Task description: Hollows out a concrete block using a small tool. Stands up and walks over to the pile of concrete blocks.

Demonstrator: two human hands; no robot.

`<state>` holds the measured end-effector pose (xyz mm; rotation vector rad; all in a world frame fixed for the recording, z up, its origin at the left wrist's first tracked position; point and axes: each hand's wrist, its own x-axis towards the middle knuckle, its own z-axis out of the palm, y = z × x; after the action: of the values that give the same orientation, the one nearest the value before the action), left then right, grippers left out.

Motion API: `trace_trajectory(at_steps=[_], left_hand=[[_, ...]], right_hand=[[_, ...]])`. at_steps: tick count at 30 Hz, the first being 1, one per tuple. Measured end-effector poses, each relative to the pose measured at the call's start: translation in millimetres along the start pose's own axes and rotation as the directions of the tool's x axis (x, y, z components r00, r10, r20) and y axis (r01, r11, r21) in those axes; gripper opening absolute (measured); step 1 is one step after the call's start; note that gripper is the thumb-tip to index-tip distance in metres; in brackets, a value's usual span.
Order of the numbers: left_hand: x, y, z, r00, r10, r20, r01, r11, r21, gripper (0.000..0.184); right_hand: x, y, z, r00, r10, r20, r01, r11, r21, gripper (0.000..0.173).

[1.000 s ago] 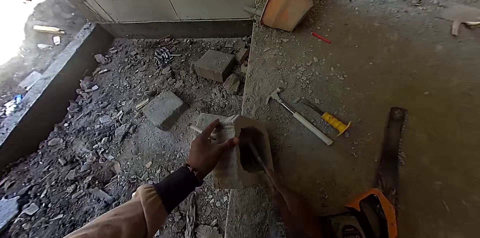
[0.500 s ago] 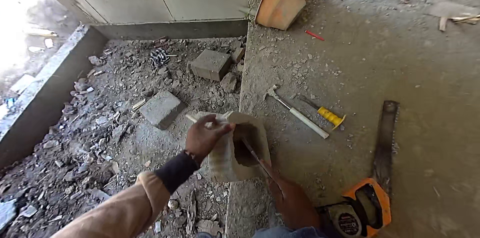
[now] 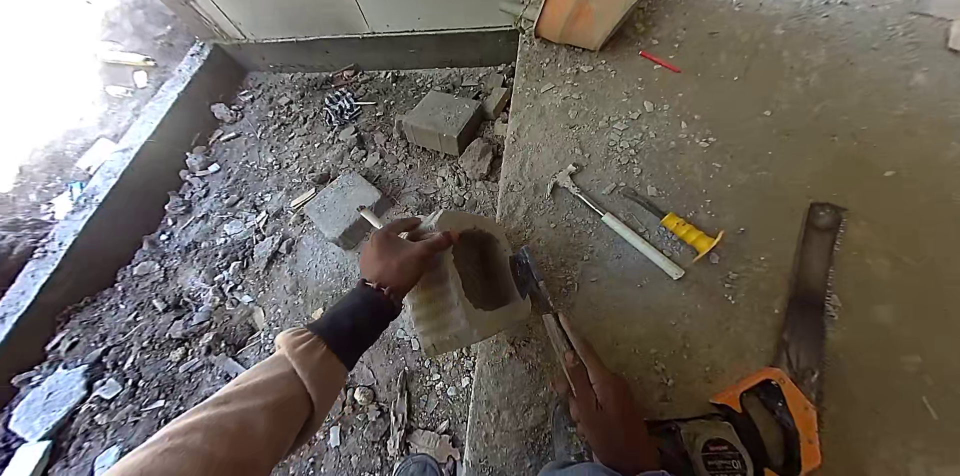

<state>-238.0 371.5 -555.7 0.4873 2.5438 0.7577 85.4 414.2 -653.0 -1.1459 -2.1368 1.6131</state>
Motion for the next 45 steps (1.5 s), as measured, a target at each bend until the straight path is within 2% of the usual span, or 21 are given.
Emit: trace_trajectory(at_steps=[7, 10, 13, 20, 26, 33, 36, 38, 40, 43, 45], left_hand=[[19, -4, 0, 0.994, -0.099, 0.053, 0.101, 0.993, -0.052, 0.069], [23, -1, 1, 0.997, -0.015, 0.073, 0.017, 0.999, -0.031, 0.066], [25, 7, 4, 0.987, 0.054, 0.153, -0.058, 0.998, 0.024, 0.066], [45, 57, 13, 0.933, 0.144, 0.329, -0.2, 0.97, 0.141, 0.062], [34, 84, 26, 0.914, 0.194, 0.355, -0.312, 0.897, 0.312, 0.065], [40, 80, 25, 0.913, 0.214, 0.346, -0.324, 0.898, 0.298, 0.059], [47, 71, 22, 0.917, 0.219, 0.334, -0.313, 0.913, 0.263, 0.056], [48, 68, 21, 0.919, 0.214, 0.332, -0.303, 0.92, 0.247, 0.055], [48, 69, 21, 0.921, 0.209, 0.329, -0.297, 0.923, 0.245, 0.057], [49, 64, 19, 0.919, 0.204, 0.337, -0.293, 0.926, 0.238, 0.059], [49, 64, 18, 0.914, 0.203, 0.351, -0.295, 0.926, 0.234, 0.059]], right_hand=[[23, -23, 5, 0.999, -0.028, 0.041, 0.027, 0.999, 0.029, 0.053], [33, -22, 4, 0.998, -0.049, 0.045, 0.049, 0.999, 0.001, 0.052], [30, -13, 5, 0.998, -0.063, 0.02, 0.064, 0.996, -0.058, 0.05], [36, -13, 9, 0.998, -0.055, -0.023, 0.053, 0.994, -0.091, 0.05], [20, -4, 12, 0.998, -0.045, -0.047, 0.045, 0.999, -0.012, 0.051], [12, -4, 19, 0.979, -0.129, -0.157, 0.15, 0.98, 0.127, 0.054], [21, 6, 27, 0.974, -0.181, -0.133, 0.183, 0.983, 0.004, 0.05], [31, 8, 31, 0.995, -0.091, -0.034, 0.087, 0.991, -0.106, 0.05], [31, 7, 32, 0.997, -0.063, -0.035, 0.06, 0.994, -0.089, 0.049], [16, 1, 32, 0.988, -0.102, -0.12, 0.105, 0.994, 0.019, 0.05], [17, 2, 33, 0.979, -0.145, -0.142, 0.143, 0.989, -0.022, 0.051]])
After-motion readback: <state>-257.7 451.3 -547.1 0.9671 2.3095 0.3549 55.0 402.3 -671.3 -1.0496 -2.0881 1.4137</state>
